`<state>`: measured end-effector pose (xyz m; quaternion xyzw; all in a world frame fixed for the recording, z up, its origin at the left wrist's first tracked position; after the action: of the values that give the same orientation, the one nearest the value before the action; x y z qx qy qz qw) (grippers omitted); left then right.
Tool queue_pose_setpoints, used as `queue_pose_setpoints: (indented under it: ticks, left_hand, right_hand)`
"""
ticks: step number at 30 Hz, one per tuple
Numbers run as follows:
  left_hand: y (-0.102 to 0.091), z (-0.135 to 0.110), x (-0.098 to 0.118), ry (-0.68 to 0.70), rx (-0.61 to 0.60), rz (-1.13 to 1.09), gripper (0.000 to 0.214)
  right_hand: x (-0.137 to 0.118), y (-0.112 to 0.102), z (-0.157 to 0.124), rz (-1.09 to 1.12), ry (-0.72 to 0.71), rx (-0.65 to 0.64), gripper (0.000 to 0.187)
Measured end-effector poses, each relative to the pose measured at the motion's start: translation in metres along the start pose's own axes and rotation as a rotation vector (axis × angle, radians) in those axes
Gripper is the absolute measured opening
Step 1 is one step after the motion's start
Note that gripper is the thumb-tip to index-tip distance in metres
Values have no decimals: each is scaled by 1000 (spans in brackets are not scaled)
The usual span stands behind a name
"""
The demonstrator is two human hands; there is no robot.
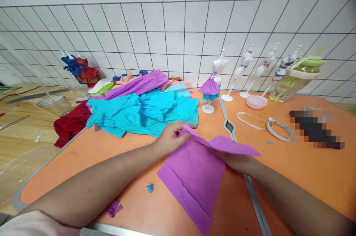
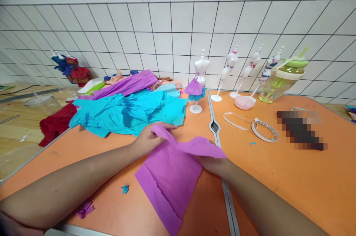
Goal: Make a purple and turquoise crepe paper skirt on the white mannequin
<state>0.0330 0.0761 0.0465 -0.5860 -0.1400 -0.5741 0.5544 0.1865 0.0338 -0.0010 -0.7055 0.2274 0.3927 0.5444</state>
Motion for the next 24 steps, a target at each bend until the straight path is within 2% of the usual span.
queue_pose_setpoints:
  ticks: [5,13,19,24]
  left_hand:
    - [5,-1,-19,-145,22,-48,50]
    - [2,-3,-13,-153,89,-63,49]
    - [4,-2,-15,-132,82,-56,50]
    - [8,0,-9,-75,33,-70,51]
  right_hand:
    - [-5,12,-5,50,62,-77,51]
    - [-1,14,-6,45,171,-46,55]
    - [-10,17,-5,90,100,-63,50]
    - [-5,13,-4,20,113,-37,53]
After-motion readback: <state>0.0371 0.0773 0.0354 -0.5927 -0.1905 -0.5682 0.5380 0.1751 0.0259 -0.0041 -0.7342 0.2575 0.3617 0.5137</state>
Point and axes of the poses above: each hand's wrist, its own z-axis towards the middle knuckle, its own y-axis out of the palm, x = y × z, the point moved 10 cm from there along z, towards the middle knuckle, and after that the axes turned 2 degrees about -y, right-handed, at the moved point
